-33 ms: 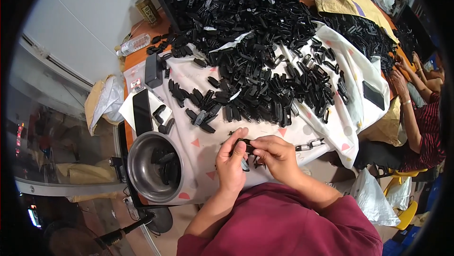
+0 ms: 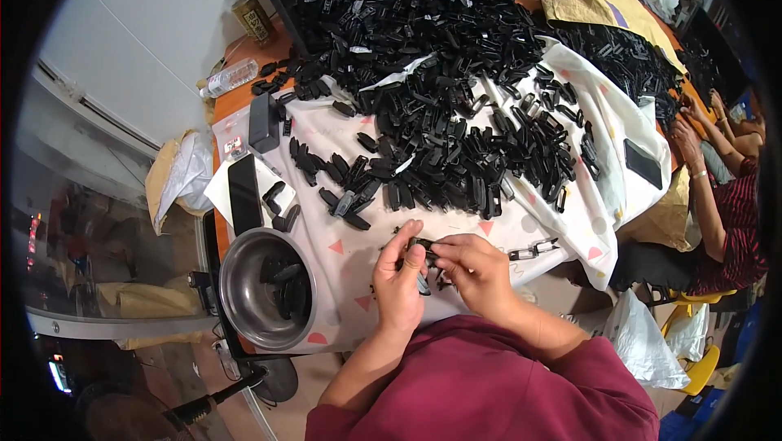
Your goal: Assembling small black plastic components by snapping two distinct parts together and placing the completed units into a metal bowl.
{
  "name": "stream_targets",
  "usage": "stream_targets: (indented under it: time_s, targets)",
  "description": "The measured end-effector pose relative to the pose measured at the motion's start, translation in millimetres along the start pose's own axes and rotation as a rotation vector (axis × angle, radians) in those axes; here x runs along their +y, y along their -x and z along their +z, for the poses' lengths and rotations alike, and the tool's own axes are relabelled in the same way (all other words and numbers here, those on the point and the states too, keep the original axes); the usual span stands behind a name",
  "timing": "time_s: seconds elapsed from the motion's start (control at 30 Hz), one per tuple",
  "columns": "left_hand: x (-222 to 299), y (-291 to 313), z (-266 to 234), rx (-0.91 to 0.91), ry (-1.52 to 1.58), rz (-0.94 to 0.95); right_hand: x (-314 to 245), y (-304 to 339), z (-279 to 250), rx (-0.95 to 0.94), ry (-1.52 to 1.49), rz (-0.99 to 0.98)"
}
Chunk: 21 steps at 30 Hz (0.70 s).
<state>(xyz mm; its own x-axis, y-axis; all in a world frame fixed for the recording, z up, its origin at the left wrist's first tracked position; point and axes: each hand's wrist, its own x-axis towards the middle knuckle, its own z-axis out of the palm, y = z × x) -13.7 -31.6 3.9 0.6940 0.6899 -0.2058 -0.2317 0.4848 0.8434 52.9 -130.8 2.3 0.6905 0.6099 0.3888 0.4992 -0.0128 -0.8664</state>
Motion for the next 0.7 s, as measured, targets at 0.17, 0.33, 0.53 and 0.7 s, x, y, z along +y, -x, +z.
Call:
stream_targets:
  time_s: [0.17,0.33,0.53,0.7]
  targets:
    - [0,-3,-19,-0.072,-0.04,-0.077,-10,-6,-7,0.011,0.292,-0.172]
    - [4,-8,-28,-0.222,0.173,-0.188,-10,-7,-12,-0.277,-0.314,0.403]
    - [20,-58,-43,-0.247,0.341,-0.303,11,-21,-7,-0.242,-0.195,0.415]
    - [46,-103,-36,0.088,0.025,-0.043,33,-69,-19,0.005,0.598,-0.022]
